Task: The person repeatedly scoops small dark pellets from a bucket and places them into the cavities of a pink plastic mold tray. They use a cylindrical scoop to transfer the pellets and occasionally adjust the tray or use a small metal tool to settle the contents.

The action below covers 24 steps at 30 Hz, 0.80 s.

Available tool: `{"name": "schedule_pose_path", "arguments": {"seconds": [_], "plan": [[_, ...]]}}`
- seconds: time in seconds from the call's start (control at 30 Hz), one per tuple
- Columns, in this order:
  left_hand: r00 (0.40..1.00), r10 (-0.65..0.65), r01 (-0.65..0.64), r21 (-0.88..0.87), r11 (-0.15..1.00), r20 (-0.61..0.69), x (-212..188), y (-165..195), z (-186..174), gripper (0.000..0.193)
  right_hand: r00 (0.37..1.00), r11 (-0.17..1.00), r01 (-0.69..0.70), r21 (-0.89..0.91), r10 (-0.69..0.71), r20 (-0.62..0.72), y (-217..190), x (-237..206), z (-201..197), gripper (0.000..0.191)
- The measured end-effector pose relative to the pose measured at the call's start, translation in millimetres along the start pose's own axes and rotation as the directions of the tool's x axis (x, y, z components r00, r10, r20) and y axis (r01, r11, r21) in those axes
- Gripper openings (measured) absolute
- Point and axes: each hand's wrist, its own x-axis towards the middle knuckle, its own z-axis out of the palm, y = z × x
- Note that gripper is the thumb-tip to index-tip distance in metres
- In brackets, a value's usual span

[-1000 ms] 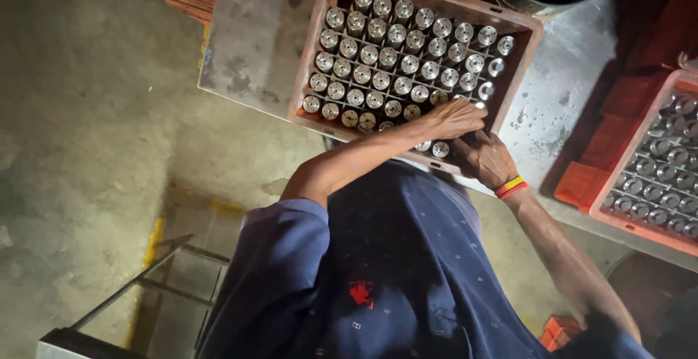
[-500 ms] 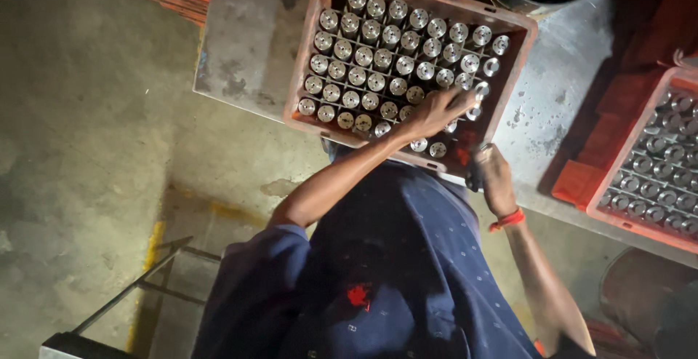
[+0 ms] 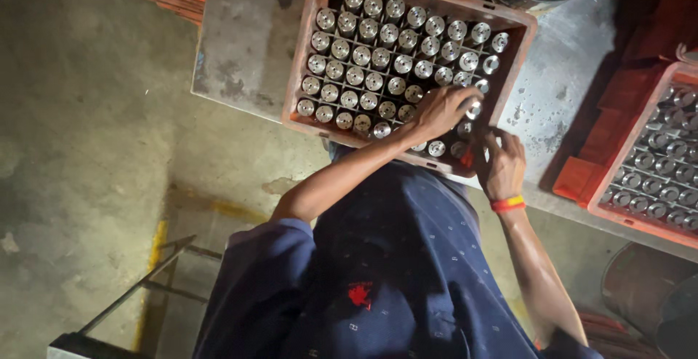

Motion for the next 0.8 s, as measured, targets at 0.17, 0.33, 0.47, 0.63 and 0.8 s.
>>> {"name": "schedule_pose_path", "arguments": {"seconds": [0.17,0.33,0.47,0.63,0.8], "plan": [[0.925,0.202,-0.050,0.424,0.904,-0.323,29,11,5,0.041,0.985,0.975,-0.048,-0.217,0.010,-0.170,14,40,35,0.036],[0.972,0.136,0.003,0.594,0.804,-0.190,47,11,19,0.019,0.969,0.914,-0.096,-0.395,-0.005,-0.246,20,60,67,0.013],[0.962,0.199,-0.101,0.436,0.894,-0.186,47,7,9,0.033,0.954,0.998,0.032,-0.045,-0.044,-0.297,30,51,48,0.034],[0.905,0.233,-0.273,-0.065,0.960,-0.357,31,6,-27,0.046,0.939,0.744,0.002,0.668,0.229,-0.258,43,28,-24,0.046],[0.974,-0.182,0.205,-0.859,0.469,0.133,18,24,-27,0.070,0.880,0.146,-0.200,0.969,0.461,0.113,11,20,4,0.043]]}}
